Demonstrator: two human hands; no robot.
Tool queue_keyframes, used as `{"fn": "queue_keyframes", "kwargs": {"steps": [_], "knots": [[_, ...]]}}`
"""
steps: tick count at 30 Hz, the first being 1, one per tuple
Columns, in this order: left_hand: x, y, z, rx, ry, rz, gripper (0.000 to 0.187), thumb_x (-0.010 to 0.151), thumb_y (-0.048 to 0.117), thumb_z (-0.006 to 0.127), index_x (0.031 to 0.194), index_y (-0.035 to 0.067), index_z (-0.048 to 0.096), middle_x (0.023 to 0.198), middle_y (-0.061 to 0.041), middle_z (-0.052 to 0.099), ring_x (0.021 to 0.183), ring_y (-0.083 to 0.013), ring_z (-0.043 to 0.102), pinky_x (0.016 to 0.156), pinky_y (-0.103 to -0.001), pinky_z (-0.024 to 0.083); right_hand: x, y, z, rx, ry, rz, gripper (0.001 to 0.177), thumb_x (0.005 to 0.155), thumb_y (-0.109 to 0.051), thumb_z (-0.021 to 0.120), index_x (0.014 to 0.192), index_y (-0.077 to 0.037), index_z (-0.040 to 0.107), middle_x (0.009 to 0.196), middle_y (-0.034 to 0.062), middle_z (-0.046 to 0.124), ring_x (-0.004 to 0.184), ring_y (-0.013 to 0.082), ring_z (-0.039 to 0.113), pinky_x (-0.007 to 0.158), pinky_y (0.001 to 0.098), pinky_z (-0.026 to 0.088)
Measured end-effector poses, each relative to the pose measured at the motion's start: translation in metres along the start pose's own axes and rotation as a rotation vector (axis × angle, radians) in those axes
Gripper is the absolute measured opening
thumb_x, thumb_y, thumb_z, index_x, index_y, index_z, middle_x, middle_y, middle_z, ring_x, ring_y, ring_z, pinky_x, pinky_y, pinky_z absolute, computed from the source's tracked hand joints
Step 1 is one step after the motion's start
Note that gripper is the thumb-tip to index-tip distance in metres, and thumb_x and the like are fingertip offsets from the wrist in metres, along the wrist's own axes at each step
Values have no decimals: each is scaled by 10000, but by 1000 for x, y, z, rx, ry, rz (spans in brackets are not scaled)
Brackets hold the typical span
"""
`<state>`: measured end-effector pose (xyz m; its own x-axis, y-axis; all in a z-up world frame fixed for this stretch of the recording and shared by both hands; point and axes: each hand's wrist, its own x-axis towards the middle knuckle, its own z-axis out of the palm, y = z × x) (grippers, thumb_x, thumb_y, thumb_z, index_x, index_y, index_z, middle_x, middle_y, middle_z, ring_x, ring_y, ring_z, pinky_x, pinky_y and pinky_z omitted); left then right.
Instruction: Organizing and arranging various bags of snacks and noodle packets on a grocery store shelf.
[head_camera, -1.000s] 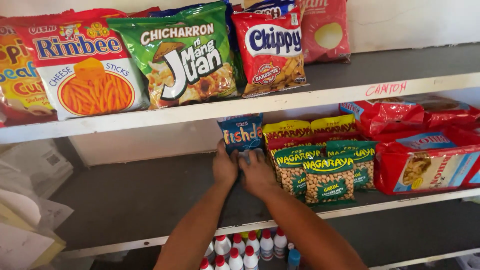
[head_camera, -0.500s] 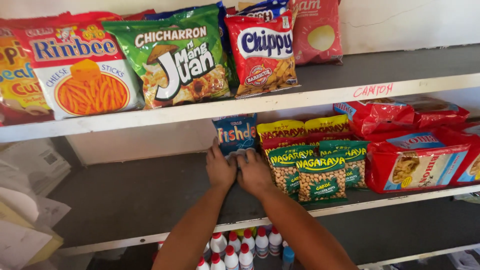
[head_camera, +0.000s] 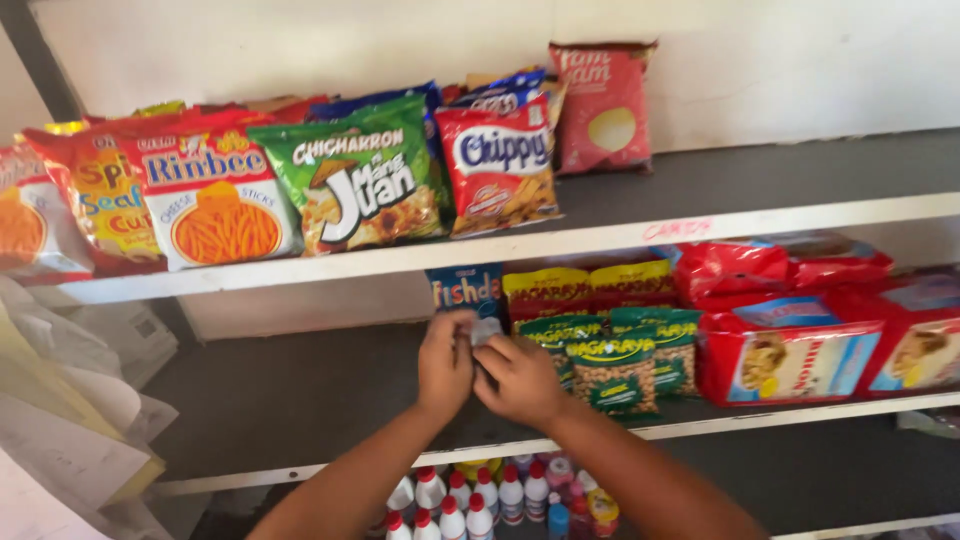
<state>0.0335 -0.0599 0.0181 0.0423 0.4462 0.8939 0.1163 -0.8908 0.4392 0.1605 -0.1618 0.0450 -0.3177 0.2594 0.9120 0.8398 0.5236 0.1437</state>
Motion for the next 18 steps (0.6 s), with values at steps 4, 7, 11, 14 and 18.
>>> {"fn": "queue_keyframes", "kwargs": {"steps": [4, 7, 11, 14, 18], "knots": [[34, 113, -6, -55, -210, 152, 268, 859, -99, 531, 1041, 40, 670, 987, -155, 650, 906, -343, 693, 793, -378, 555, 39, 7, -93, 67, 77, -128, 122, 763, -122, 730, 822, -88, 629, 869, 88, 587, 711, 300, 623, 641, 418, 502], [70, 179, 8, -96, -244, 267, 261, 837, -97, 529, 1025, 26, 662, 975, -167, 639, 905, -381, 660, 781, -414, 542, 70, 17, -158, 74, 122, -259, 144, 748, -101, 708, 732, -94, 565, 790, 75, 532, 677, 278, 597, 617, 412, 468], [124, 223, 49, 6, -205, 468, 260, 893, -33, 592, 1137, 51, 617, 1070, -171, 656, 1029, -392, 643, 887, -472, 510, 101, 53, -221, -146, 101, -264, 156, 772, -138, 722, 751, -94, 573, 795, 84, 537, 698, 308, 592, 634, 442, 470], [154, 223, 94, 133, -230, 376, 299, 887, 67, 659, 1179, 67, 593, 1097, -182, 670, 1065, -414, 639, 914, -506, 495, 108, 100, -249, -295, 34, -166, 150, 813, -198, 732, 844, -93, 629, 861, 93, 585, 782, 330, 624, 682, 467, 501], [183, 178, 160, 373, -324, 200, 542, 801, 233, 761, 1263, 63, 533, 1167, -264, 636, 1096, -474, 612, 956, -538, 482, 104, 173, -264, -507, -111, 71, 170, 874, -270, 717, 974, -132, 712, 992, 101, 629, 974, 339, 647, 779, 480, 551]]}}
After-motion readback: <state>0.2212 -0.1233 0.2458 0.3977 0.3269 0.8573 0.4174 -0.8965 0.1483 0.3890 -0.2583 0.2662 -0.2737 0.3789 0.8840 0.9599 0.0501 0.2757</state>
